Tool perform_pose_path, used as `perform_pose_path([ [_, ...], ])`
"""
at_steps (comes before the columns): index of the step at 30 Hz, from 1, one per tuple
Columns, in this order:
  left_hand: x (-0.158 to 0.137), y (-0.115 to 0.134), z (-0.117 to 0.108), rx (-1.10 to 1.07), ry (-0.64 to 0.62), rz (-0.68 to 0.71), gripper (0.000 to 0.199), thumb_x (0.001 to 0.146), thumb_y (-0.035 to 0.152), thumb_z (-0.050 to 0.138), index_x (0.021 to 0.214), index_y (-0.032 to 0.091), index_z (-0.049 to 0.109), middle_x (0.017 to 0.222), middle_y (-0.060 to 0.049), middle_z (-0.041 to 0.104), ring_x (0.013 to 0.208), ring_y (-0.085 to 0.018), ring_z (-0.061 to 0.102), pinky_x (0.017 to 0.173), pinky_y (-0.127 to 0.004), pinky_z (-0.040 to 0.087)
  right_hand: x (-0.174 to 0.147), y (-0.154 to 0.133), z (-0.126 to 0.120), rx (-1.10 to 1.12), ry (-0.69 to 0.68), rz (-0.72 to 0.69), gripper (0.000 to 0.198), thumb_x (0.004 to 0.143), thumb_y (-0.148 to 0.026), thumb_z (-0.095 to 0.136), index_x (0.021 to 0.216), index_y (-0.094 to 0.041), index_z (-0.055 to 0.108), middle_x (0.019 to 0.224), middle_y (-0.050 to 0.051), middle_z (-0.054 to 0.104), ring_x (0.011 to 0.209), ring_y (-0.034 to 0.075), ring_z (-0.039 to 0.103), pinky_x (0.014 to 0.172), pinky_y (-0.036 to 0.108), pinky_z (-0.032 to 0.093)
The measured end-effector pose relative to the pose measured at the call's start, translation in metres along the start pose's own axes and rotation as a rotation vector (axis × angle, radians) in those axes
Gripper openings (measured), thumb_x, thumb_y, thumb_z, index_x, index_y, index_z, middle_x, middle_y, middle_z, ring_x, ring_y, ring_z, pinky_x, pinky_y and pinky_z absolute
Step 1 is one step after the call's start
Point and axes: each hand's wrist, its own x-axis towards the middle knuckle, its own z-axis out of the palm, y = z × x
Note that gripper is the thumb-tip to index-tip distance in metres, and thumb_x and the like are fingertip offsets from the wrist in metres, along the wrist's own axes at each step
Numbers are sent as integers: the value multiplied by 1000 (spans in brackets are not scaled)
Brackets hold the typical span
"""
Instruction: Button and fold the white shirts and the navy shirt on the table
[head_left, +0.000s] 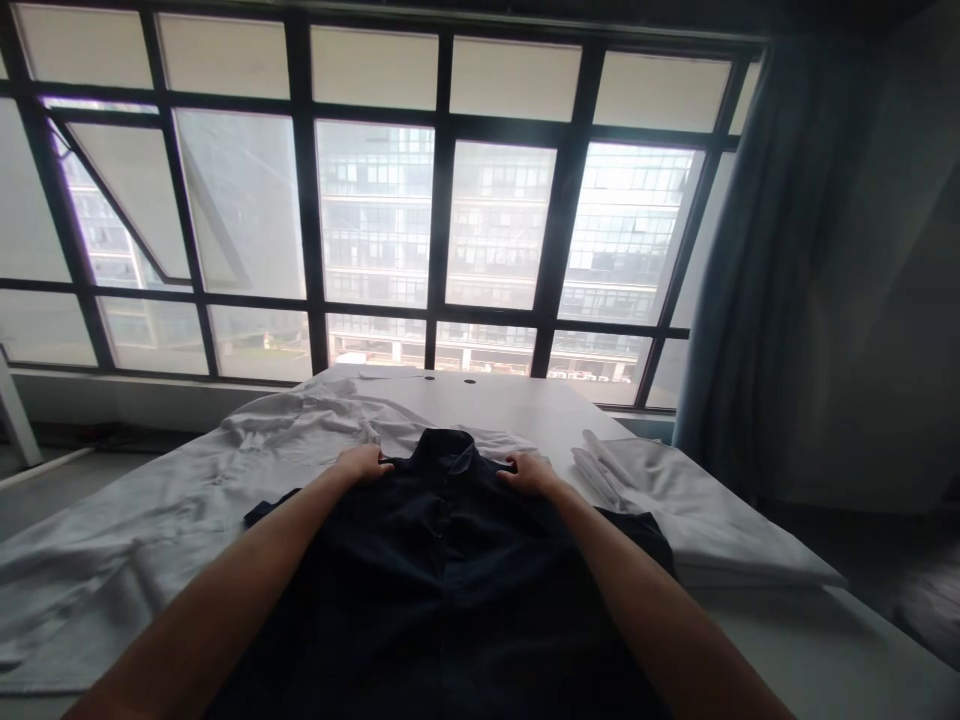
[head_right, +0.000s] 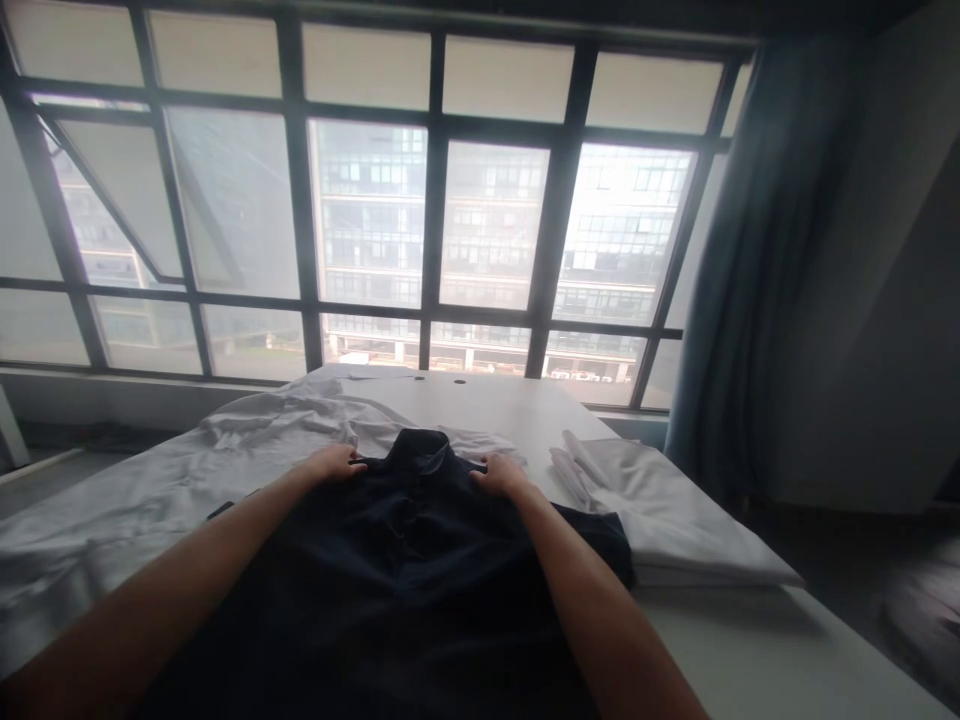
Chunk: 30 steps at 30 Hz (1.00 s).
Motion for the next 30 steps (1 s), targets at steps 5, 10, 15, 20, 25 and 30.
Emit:
perform_pose_path([
  [5, 15, 2, -3, -10, -29, 57, 23, 82, 36, 66, 97, 20, 74, 107, -9, 75, 103, -26, 67, 86, -28, 49, 21, -7, 5, 67, 41, -54, 26, 83, -27, 66, 106, -20, 74, 108, 8, 74, 102, 23, 67, 86, 27, 48],
  [10, 27, 15, -23, -67, 170, 47, 33, 90, 41, 54, 107, 20, 74, 110, -10, 74, 104, -26, 66, 87, -30, 49, 31, -3, -22, 68, 235, 16, 24, 85, -27, 61, 106, -20, 71, 104, 9, 73, 96, 23, 66, 82, 29, 47],
  [15, 43, 59, -45, -66, 336, 27, 36, 91, 44, 53, 112, 22, 73, 113, -11, 73, 107, -29, 66, 87, -34, 49, 46, 4, -57, -7, 342, 144, 26, 88, -29, 59, 111, -19, 68, 110, 14, 70, 100, 28, 63, 83, 34, 45],
  [20, 47, 103, -39, 109, 381, -22, 37, 94, 37, 50, 116, 15, 70, 123, -18, 66, 119, -33, 57, 98, -45, 45, 53, 2, -64, -181, 382, 248, 33, 92, -22, 52, 122, -12, 62, 121, 20, 63, 113, 33, 57, 94, 43, 41],
  [25, 18, 130, 1, 61, 169, 280, 31, 89, 39, 59, 109, 19, 73, 116, -13, 69, 110, -29, 62, 92, -37, 48, 36, -19, -35, -201, 238, 140, 26, 89, -29, 57, 106, -15, 71, 113, 17, 69, 107, 31, 62, 89, 39, 45],
  [30, -2, 150, 29, -142, -15, 315, 15, 81, 29, 69, 90, 23, 78, 96, -7, 75, 93, -25, 69, 81, -28, 50, 16, -43, -1, -98, -66, 55, 19, 78, -37, 70, 84, -19, 76, 90, 11, 75, 87, 25, 70, 73, 29, 51],
])
